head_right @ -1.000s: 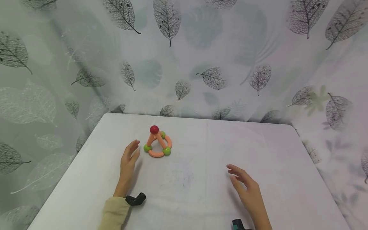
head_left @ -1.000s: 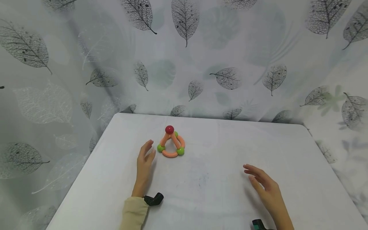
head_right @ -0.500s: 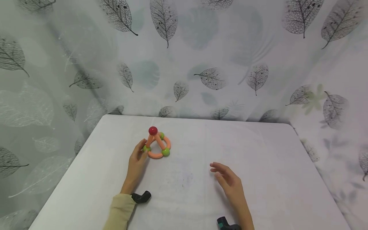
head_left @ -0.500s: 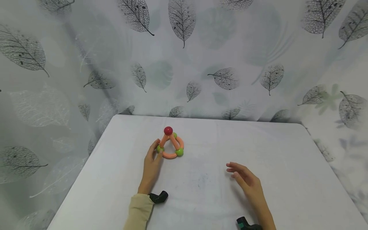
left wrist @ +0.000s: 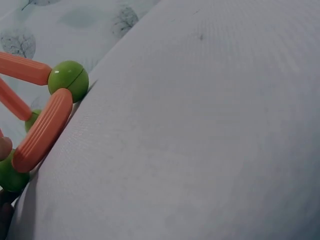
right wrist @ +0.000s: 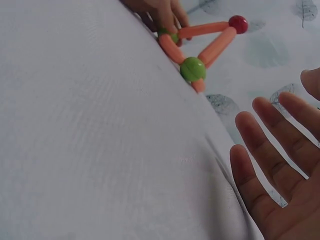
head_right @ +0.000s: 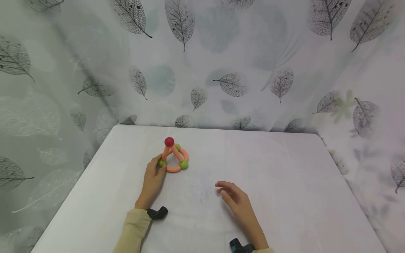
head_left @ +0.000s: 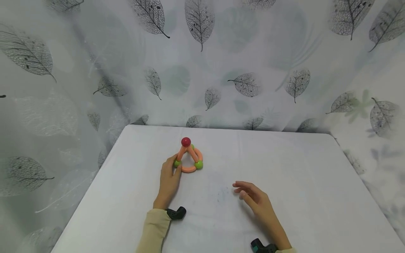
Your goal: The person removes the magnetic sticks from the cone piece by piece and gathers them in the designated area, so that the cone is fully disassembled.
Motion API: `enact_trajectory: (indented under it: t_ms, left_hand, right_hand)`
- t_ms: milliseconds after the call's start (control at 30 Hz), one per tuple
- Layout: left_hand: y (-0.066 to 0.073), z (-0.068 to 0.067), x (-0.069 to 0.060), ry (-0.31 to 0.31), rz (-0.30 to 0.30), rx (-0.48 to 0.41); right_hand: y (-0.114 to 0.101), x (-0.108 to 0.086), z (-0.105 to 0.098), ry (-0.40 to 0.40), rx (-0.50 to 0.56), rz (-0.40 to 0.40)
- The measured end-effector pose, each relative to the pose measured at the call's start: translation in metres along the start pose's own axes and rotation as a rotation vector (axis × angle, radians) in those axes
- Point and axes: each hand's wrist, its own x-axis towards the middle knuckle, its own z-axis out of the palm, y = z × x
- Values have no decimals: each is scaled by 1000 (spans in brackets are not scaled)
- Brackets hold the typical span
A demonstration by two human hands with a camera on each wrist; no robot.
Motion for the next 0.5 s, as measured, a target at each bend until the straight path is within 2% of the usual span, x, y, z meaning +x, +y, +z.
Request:
enact_trajectory:
  t_ms: [233,500]
  left_hand:
    - [2,0,-5,-17,-31,18]
    - [0,0,-5,11,61,67]
  right_hand:
    - [-1,-3,4,-23,-7,1]
    - [1,-2,6,-30,3,-37]
